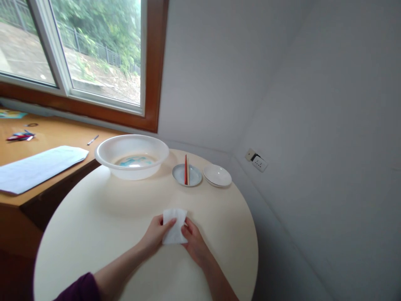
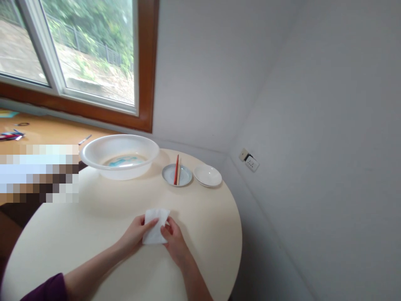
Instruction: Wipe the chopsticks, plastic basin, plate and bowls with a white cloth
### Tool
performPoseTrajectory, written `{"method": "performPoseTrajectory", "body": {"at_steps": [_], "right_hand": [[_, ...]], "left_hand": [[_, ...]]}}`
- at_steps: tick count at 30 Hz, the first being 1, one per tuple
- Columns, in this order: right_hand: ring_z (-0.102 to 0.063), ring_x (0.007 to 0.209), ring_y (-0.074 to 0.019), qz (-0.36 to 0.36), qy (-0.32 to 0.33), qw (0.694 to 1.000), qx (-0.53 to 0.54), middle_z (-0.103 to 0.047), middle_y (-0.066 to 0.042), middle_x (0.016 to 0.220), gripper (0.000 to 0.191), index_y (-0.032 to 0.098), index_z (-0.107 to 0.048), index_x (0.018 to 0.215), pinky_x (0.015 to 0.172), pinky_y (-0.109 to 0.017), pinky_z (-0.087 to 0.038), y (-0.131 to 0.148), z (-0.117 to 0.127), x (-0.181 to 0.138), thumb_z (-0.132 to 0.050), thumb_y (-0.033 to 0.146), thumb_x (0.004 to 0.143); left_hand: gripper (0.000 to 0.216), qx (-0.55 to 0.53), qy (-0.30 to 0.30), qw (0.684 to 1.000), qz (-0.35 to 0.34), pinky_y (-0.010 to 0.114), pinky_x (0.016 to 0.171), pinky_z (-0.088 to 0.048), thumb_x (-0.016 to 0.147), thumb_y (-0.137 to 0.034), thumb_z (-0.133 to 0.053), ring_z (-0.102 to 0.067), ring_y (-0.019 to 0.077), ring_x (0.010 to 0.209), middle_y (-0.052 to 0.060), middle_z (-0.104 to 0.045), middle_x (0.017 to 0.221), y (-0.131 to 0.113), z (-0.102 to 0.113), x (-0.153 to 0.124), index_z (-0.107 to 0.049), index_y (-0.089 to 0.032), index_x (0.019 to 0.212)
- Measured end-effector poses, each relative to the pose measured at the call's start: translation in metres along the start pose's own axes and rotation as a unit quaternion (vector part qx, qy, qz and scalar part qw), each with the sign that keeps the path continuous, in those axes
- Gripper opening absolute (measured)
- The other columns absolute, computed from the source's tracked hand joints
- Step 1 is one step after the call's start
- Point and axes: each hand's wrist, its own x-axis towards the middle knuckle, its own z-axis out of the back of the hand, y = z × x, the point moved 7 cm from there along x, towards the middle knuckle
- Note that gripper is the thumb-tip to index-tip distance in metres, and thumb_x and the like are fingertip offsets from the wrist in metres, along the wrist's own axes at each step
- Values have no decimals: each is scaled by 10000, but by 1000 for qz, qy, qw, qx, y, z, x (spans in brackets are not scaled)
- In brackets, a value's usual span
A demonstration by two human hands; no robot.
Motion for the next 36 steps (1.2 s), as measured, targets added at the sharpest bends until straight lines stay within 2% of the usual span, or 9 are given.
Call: {"method": "performPoseTrajectory", "body": {"at_steps": [2, 5, 8, 12, 18, 22, 27, 33, 36], "right_hand": [[-644, 843, -193, -4, 8, 999, -36, -687, -40, 957, 528, 220, -592, 1082, 732, -305, -494, -1, -1, 0, -760, 401, 615], [-645, 819, -198, -9, -23, 998, -56, -695, -49, 911, 441, 175, -643, 978, 737, -333, -506, -4, 4, 3, -736, 431, 631], [-644, 761, -190, -18, -50, 998, -46, -697, -46, 825, 416, 147, -675, 883, 703, -342, -523, -7, 10, 4, -722, 473, 627], [-643, 738, -185, -22, -55, 997, -44, -692, -40, 794, 412, 144, -687, 868, 670, -339, -539, -8, 12, 4, -734, 468, 619], [-653, 651, -171, -17, -74, 997, -24, -687, -50, 733, 386, 104, -672, 769, 683, -360, -547, -3, 15, 2, -768, 435, 595], [-674, 610, -186, -19, -103, 994, -9, -701, -78, 690, 433, 108, -664, 777, 672, -346, -535, 1, 22, 0, -785, 461, 558], [-669, 611, -177, 21, -136, 990, -8, -695, -57, 663, 375, 130, -667, 769, 681, -340, -533, 7, 34, -1, -791, 419, 565], [-656, 582, -165, 47, -168, 985, -2, -680, -36, 630, 366, 144, -638, 736, 651, -321, -532, 13, 43, -1, -801, 407, 540], [-651, 580, -168, 40, -158, 986, -28, -676, -36, 628, 385, 147, -613, 710, 652, -327, -529, 24, 41, 8, -797, 428, 522]], "left_hand": [[395, -1, -6, 1000, 2, 260, 541, -438, 499, -420, -802, -597, 180, 593, 64, -683, 664, 0, 4, 1, -677, -119, 721], [403, -11, -18, 1000, 6, 254, 521, -432, 495, -423, -803, -583, 165, 560, 58, -674, 645, -1, 8, 2, -669, -112, 714], [428, -33, -16, 999, 13, 264, 544, -452, 493, -447, -799, -595, 172, 579, 66, -674, 651, -1, 9, 3, -665, -113, 725], [429, -47, -15, 999, 23, 256, 549, -458, 493, -451, -800, -597, 163, 581, 65, -675, 653, -1, 10, 3, -659, -117, 722], [369, -84, -51, 994, 40, 243, 540, -462, 517, -380, -802, -602, 156, 574, 60, -672, 645, -3, 20, 8, -641, -116, 720], [229, -115, -91, 988, 49, 229, 535, -466, 608, -274, -740, -608, 145, 564, 51, -671, 645, -7, 30, 11, -622, -117, 728], [72, -166, -125, 974, 84, 236, 529, -478, 698, -174, -611, -604, 136, 530, 24, -664, 626, -8, 34, 10, -603, -136, 758], [87, -222, -147, 959, 95, 260, 536, -502, 706, -124, -540, -615, 147, 519, 20, -667, 625, -10, 36, 9, -579, -147, 780], [100, -233, -149, 957, 92, 272, 530, -505, 715, -102, -516, -612, 153, 505, 26, -663, 608, -10, 36, 11, -573, -133, 790]]}}
